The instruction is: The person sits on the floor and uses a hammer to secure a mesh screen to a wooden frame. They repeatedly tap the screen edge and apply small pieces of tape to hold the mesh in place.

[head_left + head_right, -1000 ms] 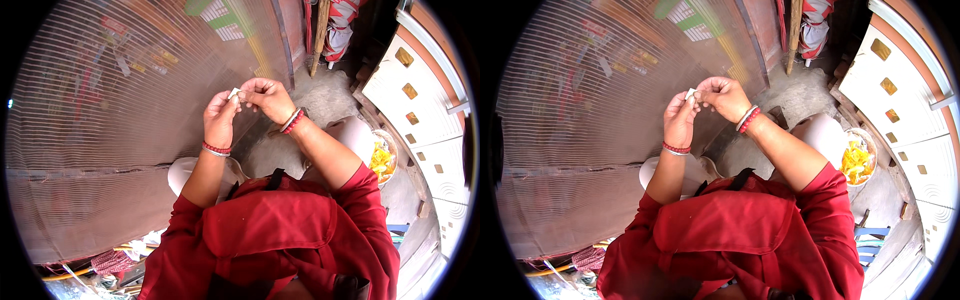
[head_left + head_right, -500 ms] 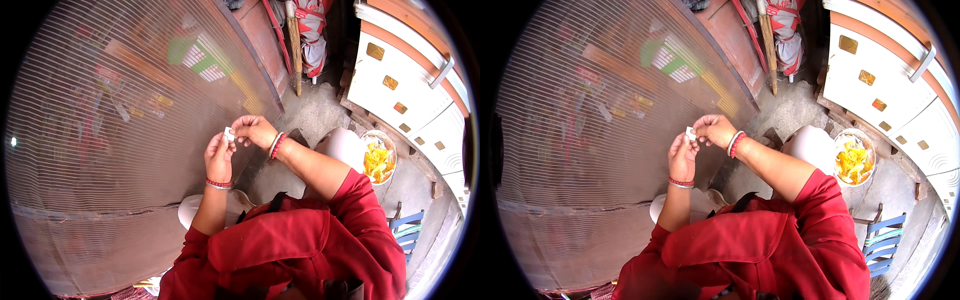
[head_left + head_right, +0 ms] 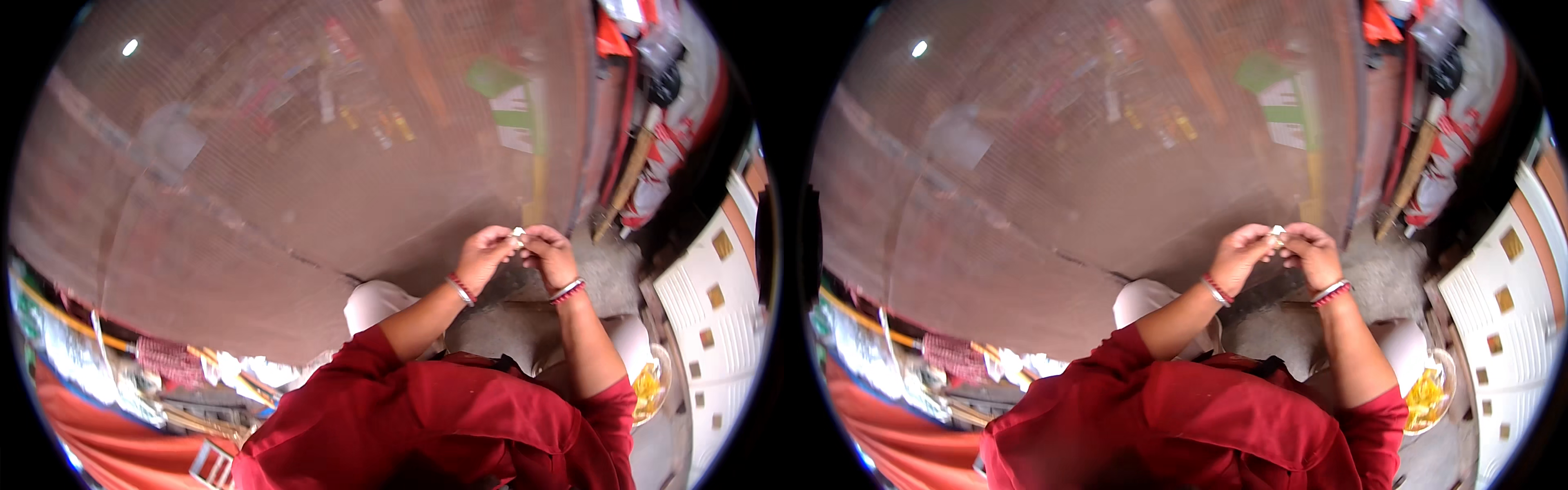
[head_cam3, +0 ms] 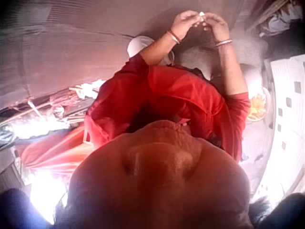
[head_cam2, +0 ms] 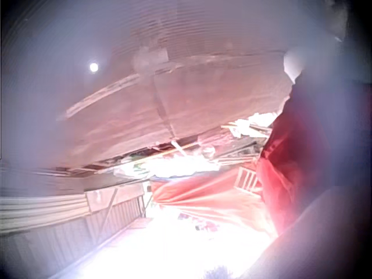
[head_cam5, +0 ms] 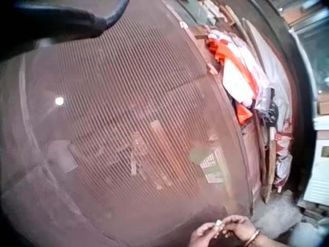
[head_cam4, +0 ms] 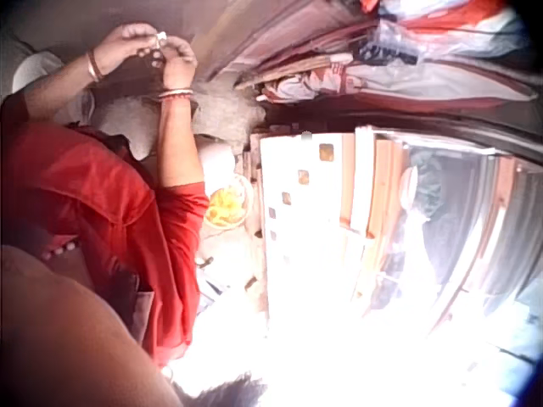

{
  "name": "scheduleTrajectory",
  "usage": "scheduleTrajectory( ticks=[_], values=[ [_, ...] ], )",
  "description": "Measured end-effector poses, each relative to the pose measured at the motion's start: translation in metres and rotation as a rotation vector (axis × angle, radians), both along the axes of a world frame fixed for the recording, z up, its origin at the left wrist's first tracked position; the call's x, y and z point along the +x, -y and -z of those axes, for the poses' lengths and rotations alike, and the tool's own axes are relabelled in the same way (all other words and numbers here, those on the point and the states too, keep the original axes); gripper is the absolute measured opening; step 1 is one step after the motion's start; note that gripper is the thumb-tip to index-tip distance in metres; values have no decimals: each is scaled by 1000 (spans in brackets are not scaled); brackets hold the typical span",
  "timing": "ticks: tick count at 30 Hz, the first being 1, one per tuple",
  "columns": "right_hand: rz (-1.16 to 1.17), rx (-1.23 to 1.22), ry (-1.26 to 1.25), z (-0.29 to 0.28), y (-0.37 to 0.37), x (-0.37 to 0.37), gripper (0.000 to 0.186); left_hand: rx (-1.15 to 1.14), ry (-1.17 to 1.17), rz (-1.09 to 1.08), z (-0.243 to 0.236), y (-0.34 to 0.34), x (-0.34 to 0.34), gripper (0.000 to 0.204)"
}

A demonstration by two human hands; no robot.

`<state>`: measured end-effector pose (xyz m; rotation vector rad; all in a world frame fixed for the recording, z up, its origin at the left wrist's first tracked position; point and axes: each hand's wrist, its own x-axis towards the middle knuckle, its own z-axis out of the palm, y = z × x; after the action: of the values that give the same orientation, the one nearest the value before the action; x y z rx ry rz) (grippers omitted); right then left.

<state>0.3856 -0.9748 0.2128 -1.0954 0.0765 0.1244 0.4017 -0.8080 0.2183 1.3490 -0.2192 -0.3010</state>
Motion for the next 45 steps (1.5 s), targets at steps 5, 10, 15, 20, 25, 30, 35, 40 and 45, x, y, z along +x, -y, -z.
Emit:
scheduleTrajectory(
  ticks=[5, 10, 15, 20, 25, 30, 35, 40, 45],
  values=[
    [10, 29, 7, 1, -8, 6, 6, -3, 145, -59, -3, -16, 0, 22],
    [8, 7, -5, 1, -10, 9, 5, 54, 356, -199, -34, -48, -12, 18],
    [16, 10, -12, 3, -7, 8, 5, 81, 547, -431, -77, -86, -31, 16],
    [20, -9, -30, 7, -6, 7, 4, 87, 774, -712, -116, -138, -47, 16],
    [-7, -18, -29, 14, -10, 10, 4, 163, 941, -999, -154, -183, -60, 20],
    [-2, -54, -52, 16, -14, 8, 4, 148, 927, -1107, -160, -212, -73, 24],
    [-18, -85, -60, 20, -15, 7, 6, 427, 1067, -1196, -155, -227, -109, 14],
    [-25, -78, -52, 24, -15, 11, 8, 882, 1218, -1126, -166, -228, -145, 14],
    [-40, -74, -40, 24, -18, 14, 9, 949, 1235, -1177, -167, -231, -162, 13]
  ],
)
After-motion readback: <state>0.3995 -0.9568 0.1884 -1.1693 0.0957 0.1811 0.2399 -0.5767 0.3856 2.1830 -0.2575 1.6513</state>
